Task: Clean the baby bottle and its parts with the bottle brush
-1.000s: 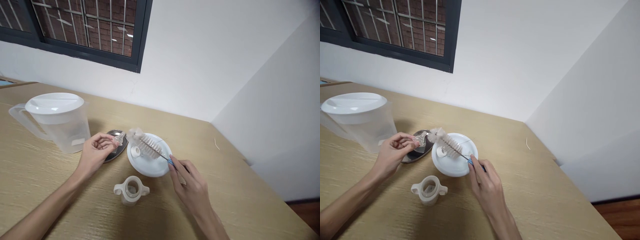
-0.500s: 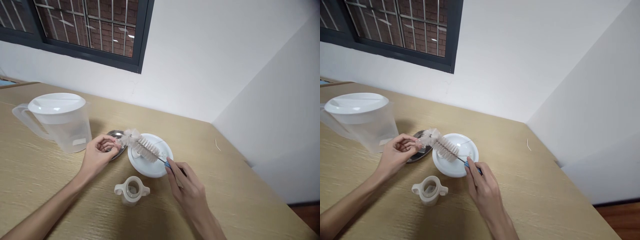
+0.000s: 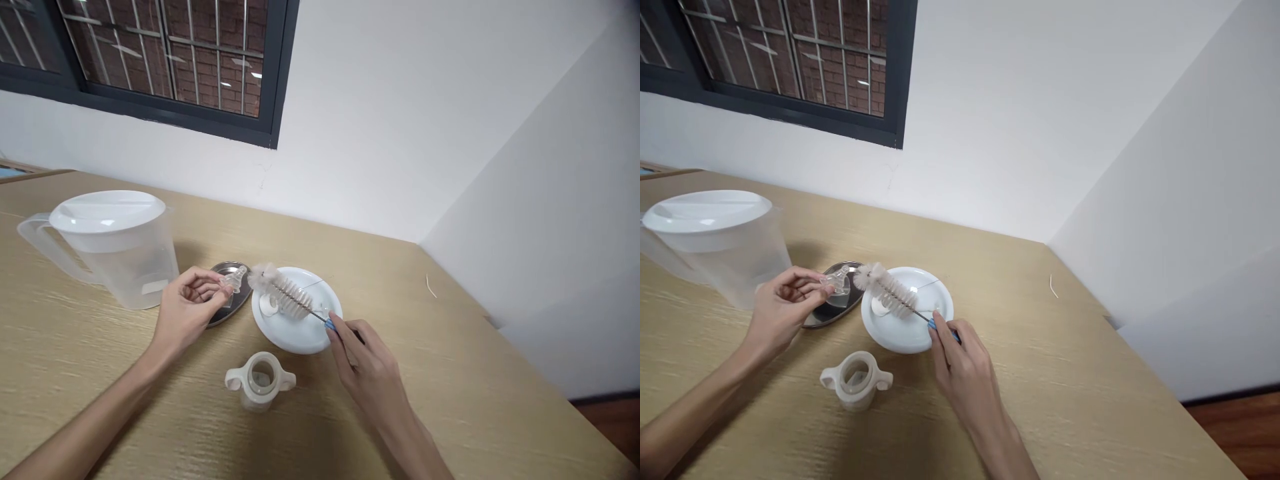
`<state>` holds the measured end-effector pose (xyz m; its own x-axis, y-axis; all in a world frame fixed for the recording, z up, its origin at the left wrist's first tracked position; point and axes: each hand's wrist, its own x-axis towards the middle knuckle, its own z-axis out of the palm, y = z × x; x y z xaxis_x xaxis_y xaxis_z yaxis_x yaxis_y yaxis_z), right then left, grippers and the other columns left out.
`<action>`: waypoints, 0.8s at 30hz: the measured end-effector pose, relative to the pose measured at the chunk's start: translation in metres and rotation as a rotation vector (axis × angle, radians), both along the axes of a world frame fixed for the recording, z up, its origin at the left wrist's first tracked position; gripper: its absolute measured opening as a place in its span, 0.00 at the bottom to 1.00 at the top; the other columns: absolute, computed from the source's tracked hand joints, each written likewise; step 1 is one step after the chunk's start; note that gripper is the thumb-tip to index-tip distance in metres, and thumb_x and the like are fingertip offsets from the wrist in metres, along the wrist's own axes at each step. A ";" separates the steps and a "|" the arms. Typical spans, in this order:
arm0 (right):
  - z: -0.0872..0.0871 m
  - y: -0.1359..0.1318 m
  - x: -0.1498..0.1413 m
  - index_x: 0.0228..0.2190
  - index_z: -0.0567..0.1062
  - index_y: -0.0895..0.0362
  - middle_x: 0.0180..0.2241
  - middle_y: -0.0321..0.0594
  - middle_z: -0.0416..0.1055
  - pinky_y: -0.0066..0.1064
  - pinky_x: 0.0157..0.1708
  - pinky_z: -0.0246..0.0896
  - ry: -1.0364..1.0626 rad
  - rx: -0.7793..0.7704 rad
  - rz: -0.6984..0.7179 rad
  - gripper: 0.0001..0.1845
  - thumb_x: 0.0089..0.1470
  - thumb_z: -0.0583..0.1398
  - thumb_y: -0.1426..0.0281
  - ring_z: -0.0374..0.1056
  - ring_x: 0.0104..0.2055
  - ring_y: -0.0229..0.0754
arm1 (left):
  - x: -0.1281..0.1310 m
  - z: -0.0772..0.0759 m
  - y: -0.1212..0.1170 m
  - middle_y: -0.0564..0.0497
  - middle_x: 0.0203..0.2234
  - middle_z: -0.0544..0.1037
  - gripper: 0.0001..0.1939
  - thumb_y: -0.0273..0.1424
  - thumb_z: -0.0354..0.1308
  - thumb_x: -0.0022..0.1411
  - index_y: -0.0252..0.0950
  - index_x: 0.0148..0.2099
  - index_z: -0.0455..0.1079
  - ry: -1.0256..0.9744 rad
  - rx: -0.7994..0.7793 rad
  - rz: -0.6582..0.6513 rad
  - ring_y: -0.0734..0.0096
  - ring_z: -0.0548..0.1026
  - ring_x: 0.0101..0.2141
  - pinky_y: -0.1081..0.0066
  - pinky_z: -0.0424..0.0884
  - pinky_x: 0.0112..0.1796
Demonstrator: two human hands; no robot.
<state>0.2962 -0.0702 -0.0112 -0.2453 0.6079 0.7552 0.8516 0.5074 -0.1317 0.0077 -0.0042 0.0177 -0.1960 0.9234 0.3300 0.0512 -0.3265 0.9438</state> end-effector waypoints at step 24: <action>-0.001 -0.003 -0.006 0.57 0.70 0.56 0.34 0.41 0.71 0.27 0.32 0.66 0.022 0.019 0.028 0.21 0.63 0.59 0.76 0.68 0.31 0.36 | 0.001 -0.002 -0.001 0.50 0.27 0.80 0.12 0.29 0.71 0.46 0.35 0.33 0.72 0.015 0.013 0.003 0.71 0.79 0.29 0.73 0.75 0.33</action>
<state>0.2901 -0.0736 -0.0119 -0.2450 0.5863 0.7722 0.8341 0.5335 -0.1404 0.0083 -0.0049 0.0160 -0.1936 0.9184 0.3451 0.0661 -0.3388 0.9385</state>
